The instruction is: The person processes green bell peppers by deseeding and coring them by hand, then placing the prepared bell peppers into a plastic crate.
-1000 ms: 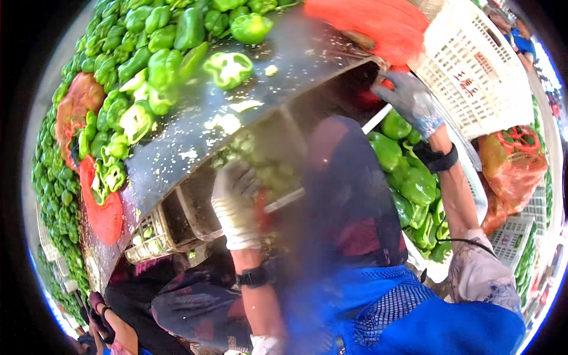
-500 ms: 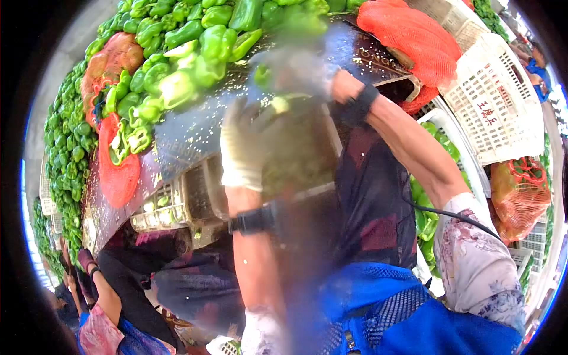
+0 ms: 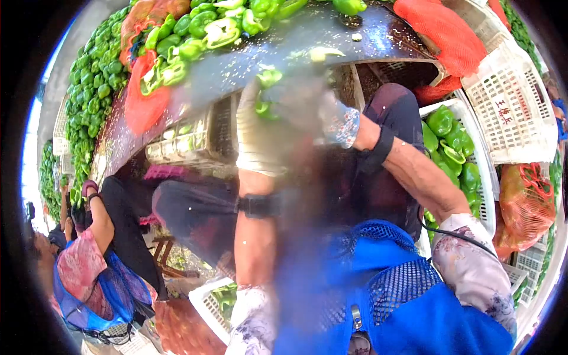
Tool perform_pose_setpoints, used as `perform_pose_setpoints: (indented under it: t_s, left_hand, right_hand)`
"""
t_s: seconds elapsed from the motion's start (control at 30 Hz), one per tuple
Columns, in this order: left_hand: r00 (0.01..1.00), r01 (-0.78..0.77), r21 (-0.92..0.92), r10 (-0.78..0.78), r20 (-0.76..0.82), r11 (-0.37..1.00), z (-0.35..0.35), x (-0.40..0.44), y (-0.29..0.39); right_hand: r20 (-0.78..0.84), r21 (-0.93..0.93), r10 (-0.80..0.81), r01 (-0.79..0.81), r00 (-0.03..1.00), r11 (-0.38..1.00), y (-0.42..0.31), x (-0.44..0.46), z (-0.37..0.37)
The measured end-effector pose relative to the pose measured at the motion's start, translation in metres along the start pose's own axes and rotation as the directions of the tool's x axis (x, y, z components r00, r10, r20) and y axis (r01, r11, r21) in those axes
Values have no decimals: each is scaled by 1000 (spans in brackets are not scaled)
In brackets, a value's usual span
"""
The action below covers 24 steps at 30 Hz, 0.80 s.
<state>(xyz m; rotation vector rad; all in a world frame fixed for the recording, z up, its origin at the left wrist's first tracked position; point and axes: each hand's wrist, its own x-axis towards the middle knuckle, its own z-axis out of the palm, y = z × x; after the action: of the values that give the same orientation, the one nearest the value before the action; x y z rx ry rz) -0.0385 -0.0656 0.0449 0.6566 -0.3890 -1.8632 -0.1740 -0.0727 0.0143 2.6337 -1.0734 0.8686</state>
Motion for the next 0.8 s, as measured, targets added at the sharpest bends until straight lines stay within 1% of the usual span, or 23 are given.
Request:
perform_pose_setpoints:
  t_s: [0.03, 0.07, 0.1, 0.17, 0.2, 0.23, 0.33, 0.37, 0.4, 0.43, 0.47, 0.5, 0.53, 0.57, 0.6, 0.63, 0.67, 0.7, 0.73, 0.77, 0.8]
  left_hand:
    - [999, -30, -6, 30, -16, 1000, -2, -5, -1]
    - [998, -53, -11, 52, -34, 999, -6, -9, -3]
    - [996, -73, -14, 73, -52, 997, -10, -13, -6]
    - [999, -43, -50, 43, 13, 998, -17, -18, -9]
    - [999, -26, -72, 29, 44, 997, -21, -19, -11]
    - [997, -78, 55, 77, 7, 995, -27, -20, -14]
    - [985, -172, 63, 170, 38, 983, -36, -16, -21]
    - [990, -141, 34, 140, 25, 989, -41, -15, -22]
    - [993, -115, 7, 115, 16, 993, -48, -12, -19]
    - [996, -89, -21, 89, 2, 996, -55, -10, -15]
    - [993, -112, -50, 113, 24, 992, -62, -9, -14]
    - [993, -121, -55, 121, -4, 991, -69, -5, -11]
    - [991, -129, -57, 127, -31, 990, -69, -4, -8]
    - [988, -150, -16, 149, -40, 989, -67, -7, -10]
    - [973, -229, 67, 230, -13, 971, -65, -4, -11]
    - [950, -310, 143, 311, 17, 940, -63, 0, -13]
    - [922, -383, 217, 384, 40, 898, -64, -1, -18]
    - [929, -366, 226, 368, 34, 903, -50, -12, -18]
    - [923, -375, 342, 383, 45, 862, -37, -21, -18]
    - [905, -401, 510, 416, 91, 761, -41, -17, -19]
    - [884, -408, 665, 452, 117, 625, -52, -17, -15]
  right_hand:
    - [162, -27, 140, -137, 977, 990, -22, 9, -20]
    - [316, -76, 282, -272, 906, 959, -37, 14, -30]
    - [246, -113, 273, -252, 930, 961, -41, 6, -15]
    - [98, -194, 237, -216, 966, 957, -39, -11, 24]
    - [76, -108, 300, -291, 951, 951, -38, -11, 23]
    - [61, -21, 362, -362, 930, 932, -36, -11, 22]
    - [57, 244, 542, -538, 838, 807, -31, -10, 15]
    - [68, 329, 596, -582, 800, 743, -29, -8, 11]
    - [76, 528, 678, -606, 731, 594, -29, -2, -2]
    - [83, 705, 752, -572, 654, 420, -29, 5, -16]
    - [-43, 605, 711, -548, 701, 577, -16, 5, -19]
    - [-171, 465, 656, -527, 735, 712, -4, 6, -22]
    - [-292, 303, 588, -510, 754, 805, 9, 6, -26]
    - [-76, 182, 610, -590, 789, 787, 11, -3, -14]
    - [-2, 123, 530, -526, 848, 842, 10, -6, -5]
    - [73, 78, 442, -447, 894, 891, 6, -6, 1]
    - [13, 107, 241, -240, 971, 965, -4, -11, 12]
    - [73, 134, 222, -230, 972, 964, -14, -11, 9]
    - [133, 162, 202, -222, 970, 961, -24, -11, 5]
    - [261, 160, 198, -244, 945, 956, -26, -11, -5]
    - [388, 171, 157, -238, 908, 956, -30, -9, -10]
